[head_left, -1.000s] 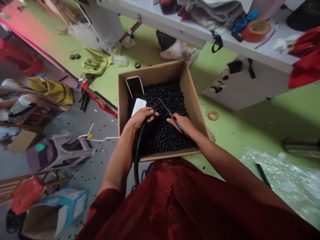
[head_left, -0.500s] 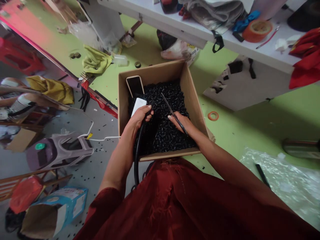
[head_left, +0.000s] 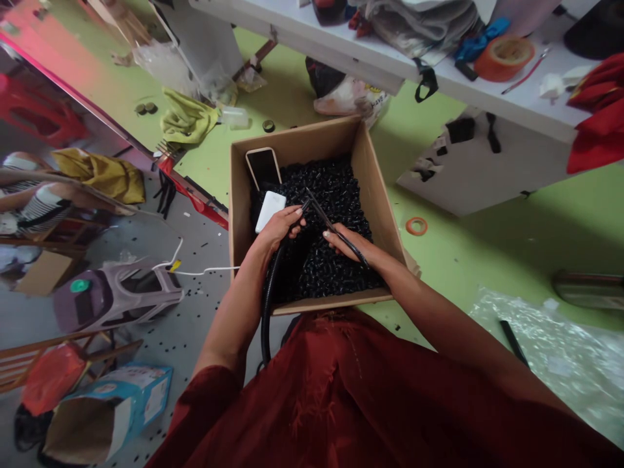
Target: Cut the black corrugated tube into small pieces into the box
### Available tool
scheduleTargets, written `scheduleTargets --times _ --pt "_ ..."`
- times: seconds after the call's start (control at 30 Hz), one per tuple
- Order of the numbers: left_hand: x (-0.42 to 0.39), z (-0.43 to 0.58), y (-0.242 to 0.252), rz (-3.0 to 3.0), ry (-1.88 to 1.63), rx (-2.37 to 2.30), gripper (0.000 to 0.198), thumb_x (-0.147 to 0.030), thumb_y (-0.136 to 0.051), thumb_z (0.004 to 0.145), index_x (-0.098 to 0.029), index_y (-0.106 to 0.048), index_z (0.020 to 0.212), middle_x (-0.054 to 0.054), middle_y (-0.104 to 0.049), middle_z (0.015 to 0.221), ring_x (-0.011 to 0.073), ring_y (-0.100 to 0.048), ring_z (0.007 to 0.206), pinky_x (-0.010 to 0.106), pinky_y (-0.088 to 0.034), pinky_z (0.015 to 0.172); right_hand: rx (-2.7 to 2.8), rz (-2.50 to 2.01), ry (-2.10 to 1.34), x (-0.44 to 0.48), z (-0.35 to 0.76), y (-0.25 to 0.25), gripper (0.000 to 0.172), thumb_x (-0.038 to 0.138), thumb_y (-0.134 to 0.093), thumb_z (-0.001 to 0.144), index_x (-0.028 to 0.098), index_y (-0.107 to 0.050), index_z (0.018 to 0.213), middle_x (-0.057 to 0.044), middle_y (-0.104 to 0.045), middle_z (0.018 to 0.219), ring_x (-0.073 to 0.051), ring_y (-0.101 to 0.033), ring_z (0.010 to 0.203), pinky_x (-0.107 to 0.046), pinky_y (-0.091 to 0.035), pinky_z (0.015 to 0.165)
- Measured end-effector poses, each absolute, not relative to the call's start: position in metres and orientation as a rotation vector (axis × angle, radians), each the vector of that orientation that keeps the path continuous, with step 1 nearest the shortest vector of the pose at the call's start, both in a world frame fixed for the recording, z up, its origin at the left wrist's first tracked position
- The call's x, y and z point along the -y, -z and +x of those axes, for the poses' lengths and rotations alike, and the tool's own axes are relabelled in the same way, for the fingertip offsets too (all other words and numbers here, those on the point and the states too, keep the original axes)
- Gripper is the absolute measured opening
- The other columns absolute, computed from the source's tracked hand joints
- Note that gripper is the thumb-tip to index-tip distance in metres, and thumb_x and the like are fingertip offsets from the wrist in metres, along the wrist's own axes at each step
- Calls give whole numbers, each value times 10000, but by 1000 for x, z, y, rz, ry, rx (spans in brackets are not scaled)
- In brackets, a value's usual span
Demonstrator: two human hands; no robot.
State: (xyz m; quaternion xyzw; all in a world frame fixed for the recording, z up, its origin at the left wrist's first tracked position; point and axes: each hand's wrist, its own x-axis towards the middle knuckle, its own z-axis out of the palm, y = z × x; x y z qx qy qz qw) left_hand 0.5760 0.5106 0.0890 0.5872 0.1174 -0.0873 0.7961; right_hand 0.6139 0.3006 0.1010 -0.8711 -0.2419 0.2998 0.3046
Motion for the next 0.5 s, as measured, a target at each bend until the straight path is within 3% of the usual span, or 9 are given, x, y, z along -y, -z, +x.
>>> scheduleTargets --times 0.17,0.5 --pt "-509 574 -92 1289 208 -250 214 -277 -569 838 -113 -586 974 -8 -514 710 18 -372 441 143 -244 383 702 -2347 -783 -301 611 -104 399 547 -388 921 192 -497 1067 -74 -650 962 -201 -621 840 -312 -473 769" --pt "-507 574 -91 1393 244 -259 225 -314 -605 814 -112 -613 913 -3 -525 705 21 -374 455 150 -246 386 739 -2345 -759 -301 613 -98 432 567 -384 914 186 -506 1079 -73 -643 953 -202 -609 825 -308 -465 742"
